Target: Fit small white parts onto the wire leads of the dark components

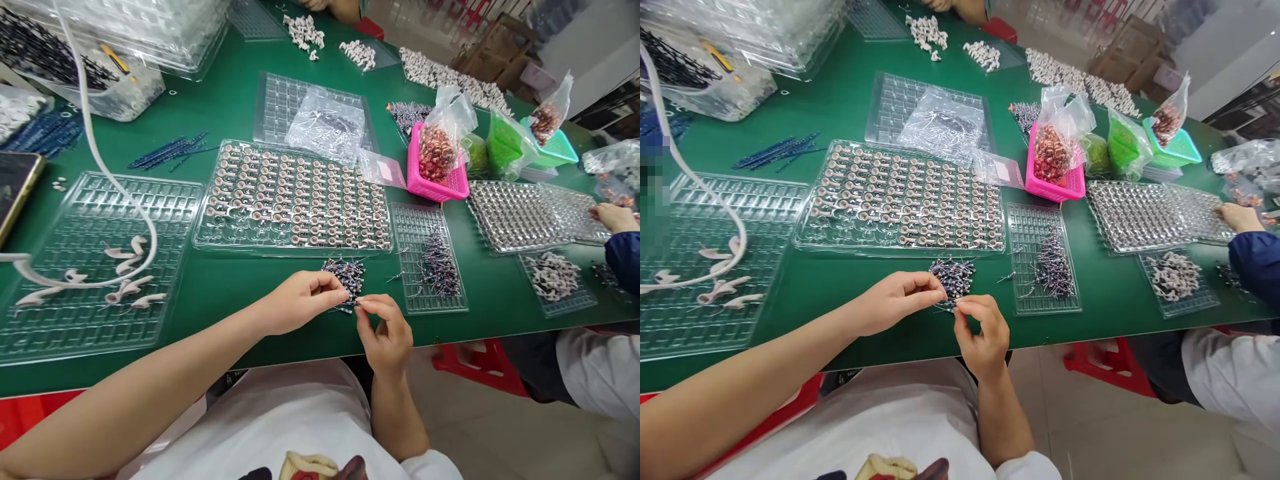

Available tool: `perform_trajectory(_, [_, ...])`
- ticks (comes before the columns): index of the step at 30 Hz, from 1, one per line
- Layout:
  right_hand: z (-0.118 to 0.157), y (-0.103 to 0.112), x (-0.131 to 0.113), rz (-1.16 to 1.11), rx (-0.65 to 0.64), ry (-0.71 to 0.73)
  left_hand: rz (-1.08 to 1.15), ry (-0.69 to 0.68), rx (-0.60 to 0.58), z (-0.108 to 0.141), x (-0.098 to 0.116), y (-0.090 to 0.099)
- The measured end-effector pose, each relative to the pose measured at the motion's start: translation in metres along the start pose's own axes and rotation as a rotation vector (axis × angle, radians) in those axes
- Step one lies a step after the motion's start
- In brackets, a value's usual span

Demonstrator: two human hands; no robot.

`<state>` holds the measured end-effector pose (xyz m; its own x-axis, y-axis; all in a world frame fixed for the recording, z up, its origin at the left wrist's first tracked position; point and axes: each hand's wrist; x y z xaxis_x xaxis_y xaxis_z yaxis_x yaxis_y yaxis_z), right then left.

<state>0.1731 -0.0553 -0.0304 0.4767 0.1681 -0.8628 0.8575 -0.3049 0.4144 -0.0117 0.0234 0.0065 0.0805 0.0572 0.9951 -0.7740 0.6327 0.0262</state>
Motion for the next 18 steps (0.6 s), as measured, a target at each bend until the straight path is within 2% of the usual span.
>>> perform_trajectory(6, [0.0011, -0.001, 0.0013, 0.038, 0.031, 0.082, -0.019, 0.006, -0.076, -0.0003, 0.0008, -0.0009])
perform_trajectory(10, [0.0018, -0.0019, 0.0022, 0.022, 0.018, 0.107, 0.026, 0.026, -0.064, -0.0006, -0.0001, -0.002])
perform_trajectory(16, [0.0023, -0.0004, 0.0031, 0.015, -0.023, -0.018, 0.018, 0.031, -0.038, 0.0006, -0.0005, -0.0037])
perform_trajectory(18, [0.0018, 0.0004, 0.0028, 0.048, -0.033, -0.019, 0.003, 0.027, -0.043, 0.001, -0.0001, -0.0037])
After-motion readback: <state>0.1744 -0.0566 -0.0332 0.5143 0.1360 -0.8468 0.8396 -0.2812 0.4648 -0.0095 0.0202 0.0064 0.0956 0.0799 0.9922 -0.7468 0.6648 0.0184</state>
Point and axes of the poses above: each hand's wrist, its own z-axis away from the middle knuckle, its own y-axis out of the back of the hand, x = y × z, and after that the axes turned 14 degrees about -y, right-handed
